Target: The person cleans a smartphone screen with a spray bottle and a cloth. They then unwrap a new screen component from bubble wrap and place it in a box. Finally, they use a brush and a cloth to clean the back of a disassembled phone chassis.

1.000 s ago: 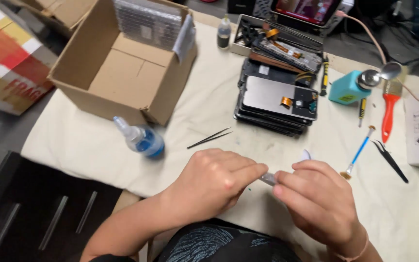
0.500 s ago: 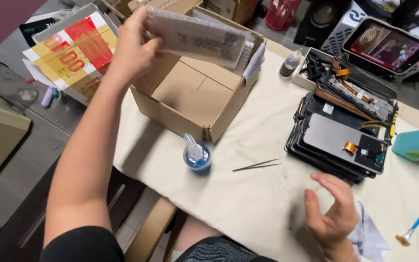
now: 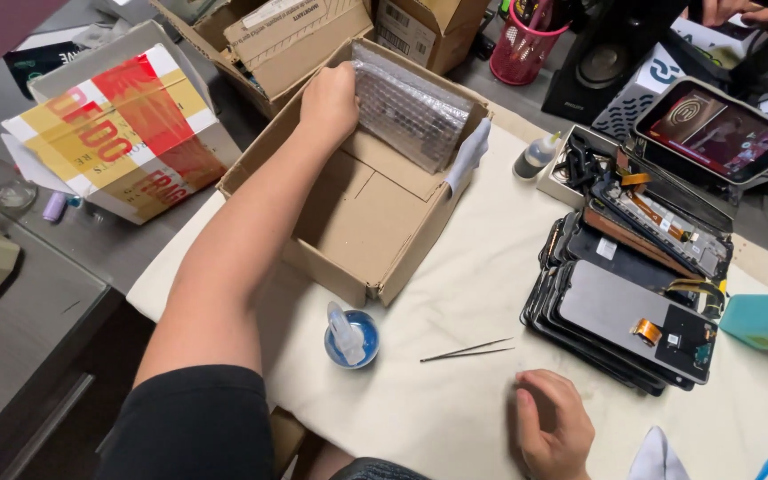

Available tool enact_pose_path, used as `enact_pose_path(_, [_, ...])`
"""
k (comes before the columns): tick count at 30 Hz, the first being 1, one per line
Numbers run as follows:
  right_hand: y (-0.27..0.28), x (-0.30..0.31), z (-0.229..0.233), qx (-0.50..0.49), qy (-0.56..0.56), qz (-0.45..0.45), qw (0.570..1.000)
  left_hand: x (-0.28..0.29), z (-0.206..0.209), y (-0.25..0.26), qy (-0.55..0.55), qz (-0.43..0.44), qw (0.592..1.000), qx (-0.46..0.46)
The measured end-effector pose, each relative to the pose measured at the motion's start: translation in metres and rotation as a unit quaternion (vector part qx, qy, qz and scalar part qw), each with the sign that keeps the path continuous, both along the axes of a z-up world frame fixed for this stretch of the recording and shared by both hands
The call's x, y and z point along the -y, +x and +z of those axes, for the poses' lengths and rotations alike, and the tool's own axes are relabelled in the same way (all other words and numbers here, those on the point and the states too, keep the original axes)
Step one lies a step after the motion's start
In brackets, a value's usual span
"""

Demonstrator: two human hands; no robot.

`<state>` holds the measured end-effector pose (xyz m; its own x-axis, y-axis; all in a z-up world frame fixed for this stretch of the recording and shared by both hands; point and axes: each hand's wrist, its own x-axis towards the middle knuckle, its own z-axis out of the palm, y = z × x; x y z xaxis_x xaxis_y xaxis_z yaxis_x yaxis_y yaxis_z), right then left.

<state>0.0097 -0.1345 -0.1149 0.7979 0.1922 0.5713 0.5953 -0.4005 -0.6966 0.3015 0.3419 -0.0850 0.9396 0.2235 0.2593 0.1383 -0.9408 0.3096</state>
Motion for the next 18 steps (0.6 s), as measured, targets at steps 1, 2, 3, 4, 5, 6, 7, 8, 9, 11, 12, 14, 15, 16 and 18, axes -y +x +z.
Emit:
enact_pose_path(1, [0.0,0.0,0.0,-0.007,-0.004,0.007,1.0,-0.003,-0.004,0.003,0.041,0.021,0.998,-0.035])
enact_pose_path(2, [0.0,0.0,0.0,-0.015,-0.007,0.015,1.0,-0.006,-0.009,0.005,0.081,0.041,0.993,-0.07])
enact_pose_path(3, [0.0,0.001,0.001,-0.019,-0.008,0.014,1.0,-0.004,-0.011,0.003,0.08,0.04,0.993,-0.075])
enact_pose_path(4, [-0.002,0.002,0.001,-0.029,-0.008,0.016,0.999,-0.003,-0.013,0.0,0.084,0.046,0.992,-0.082])
enact_pose_path(5, [-0.002,0.001,0.001,-0.036,-0.004,0.017,0.999,-0.004,-0.012,-0.001,0.091,0.052,0.991,-0.086])
enact_pose_path(6, [0.001,-0.001,0.002,-0.038,-0.002,0.017,0.999,-0.004,-0.009,-0.002,0.092,0.052,0.991,-0.087])
enact_pose_path(7, [0.001,-0.001,0.004,-0.039,-0.011,0.027,0.999,-0.002,-0.007,-0.003,0.098,0.067,0.989,-0.089])
enact_pose_path(8, [0.0,-0.001,0.006,-0.041,-0.019,0.038,0.998,0.001,-0.006,-0.004,0.103,0.082,0.987,-0.091])
enact_pose_path(9, [0.0,-0.001,0.007,-0.04,-0.017,0.035,0.998,0.002,-0.003,-0.006,0.104,0.08,0.987,-0.089])
enact_pose_path(11, [-0.002,0.0,0.01,-0.053,-0.028,0.035,0.998,0.004,0.003,-0.013,0.118,0.12,0.981,-0.094])
enact_pose_path(12, [-0.002,-0.001,0.012,-0.052,-0.027,0.031,0.998,0.004,0.011,-0.012,0.118,0.116,0.982,-0.092])
enact_pose_path(14, [-0.002,0.001,0.018,-0.104,-0.063,0.032,0.992,0.005,0.024,-0.015,0.133,0.121,0.973,-0.148])
enact_pose_path(15, [0.001,0.0,0.018,-0.103,-0.061,0.025,0.993,0.004,0.035,-0.019,0.136,0.115,0.973,-0.145])
enact_pose_path(16, [0.004,-0.001,0.018,-0.105,-0.069,0.03,0.992,0.004,0.045,-0.022,0.163,0.11,0.971,-0.137])
enact_pose_path(18, [0.0,-0.002,0.021,-0.118,-0.078,0.028,0.99,0.006,0.061,-0.045,0.19,0.097,0.967,-0.137])
